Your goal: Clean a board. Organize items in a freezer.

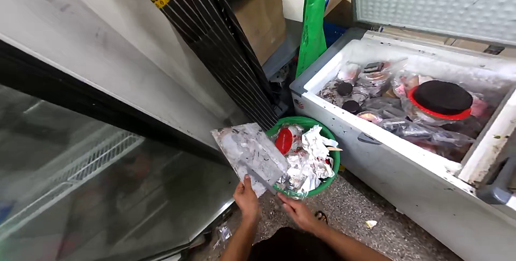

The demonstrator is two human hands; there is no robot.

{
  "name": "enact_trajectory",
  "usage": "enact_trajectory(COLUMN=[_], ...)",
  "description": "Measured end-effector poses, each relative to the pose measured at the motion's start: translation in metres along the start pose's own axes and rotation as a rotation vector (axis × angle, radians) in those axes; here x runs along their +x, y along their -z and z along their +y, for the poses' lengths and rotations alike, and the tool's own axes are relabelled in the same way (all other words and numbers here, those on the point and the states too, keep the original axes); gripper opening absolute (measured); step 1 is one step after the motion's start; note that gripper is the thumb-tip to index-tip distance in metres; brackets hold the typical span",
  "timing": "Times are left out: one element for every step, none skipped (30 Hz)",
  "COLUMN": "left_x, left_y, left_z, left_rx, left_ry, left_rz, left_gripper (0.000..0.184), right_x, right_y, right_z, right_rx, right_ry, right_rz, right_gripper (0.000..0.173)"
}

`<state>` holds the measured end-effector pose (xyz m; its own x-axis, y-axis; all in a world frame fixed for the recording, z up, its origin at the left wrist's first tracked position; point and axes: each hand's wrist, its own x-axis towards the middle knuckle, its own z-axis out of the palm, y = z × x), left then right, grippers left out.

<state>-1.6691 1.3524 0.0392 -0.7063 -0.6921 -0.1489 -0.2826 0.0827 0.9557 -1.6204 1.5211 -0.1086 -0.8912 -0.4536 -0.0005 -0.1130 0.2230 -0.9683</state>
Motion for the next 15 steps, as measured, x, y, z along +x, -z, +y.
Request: enact_trajectory(left_x=[-0.002,-0.004,-0.005,-0.005,-0.005,-0.005,-0.004,-0.002,-0.003,-0.007,-0.011,-0.014,-0.015,-0.016,-0.017], left_y=[0.002,0.006,0.008,0.007,0.004,0.004,0.004,0.002,-0.001,-0.001,0.002,0.005,0.005,0.001,-0.001], left_z=[0.002,0.003,0.002,0.0,-0.002,-0.005,-0.007,-0.006,-0.003,-0.002,-0.001,0.0,0.0,-0.001,-0.004], left_rx=[-0.009,-0.01,-0.006,0.01,0.021,0.032,0.033,0.023,0.008,-0.009,-0.021,-0.017,0.003,0.023,0.028], left_ry=[0.004,0.001,-0.013,-0.032,-0.033,-0.022,-0.007,0.0,0.0,0.007,0.013,0.007,-0.008,-0.013,0.01], left_rz=[0.002,-0.006,-0.025,-0.043,-0.051,-0.046,-0.039,-0.036,-0.035,-0.036,-0.043,-0.055,-0.073,-0.073,-0.058], left_gripper=[0.028,0.028,0.028,0.028,0.028,0.028,0.029,0.029,0.029,0.028,0.027,0.027,0.027,0.027,0.028], right_x=[-0.002,-0.004,-0.002,0.001,0.001,-0.004,-0.01,-0.012,-0.012,-0.015,-0.017,-0.016,-0.012,-0.009,-0.011], right_y=[-0.001,0.0,0.002,0.005,0.007,0.007,0.004,0.005,0.008,0.01,0.014,0.02,0.027,0.033,0.033], right_z=[0.006,0.02,0.039,0.054,0.055,0.045,0.029,0.013,0.005,0.007,0.019,0.039,0.06,0.07,0.068], right_rx=[-0.014,-0.022,-0.027,-0.044,-0.029,-0.003,0.014,0.017,0.002,-0.029,-0.067,-0.094,-0.12,-0.125,-0.103], right_ry=[-0.002,-0.109,-0.237,-0.301,-0.312,-0.283,-0.207,-0.115,-0.038,-0.012,-0.075,-0.198,-0.291,-0.336,-0.338], right_rz=[0.034,0.062,0.103,0.117,0.102,0.066,0.028,-0.017,-0.038,-0.024,-0.006,0.014,0.02,0.035,0.053], right_gripper=[0.047,0.047,0.048,0.049,0.05,0.05,0.049,0.049,0.048,0.047,0.047,0.048,0.05,0.051,0.051])
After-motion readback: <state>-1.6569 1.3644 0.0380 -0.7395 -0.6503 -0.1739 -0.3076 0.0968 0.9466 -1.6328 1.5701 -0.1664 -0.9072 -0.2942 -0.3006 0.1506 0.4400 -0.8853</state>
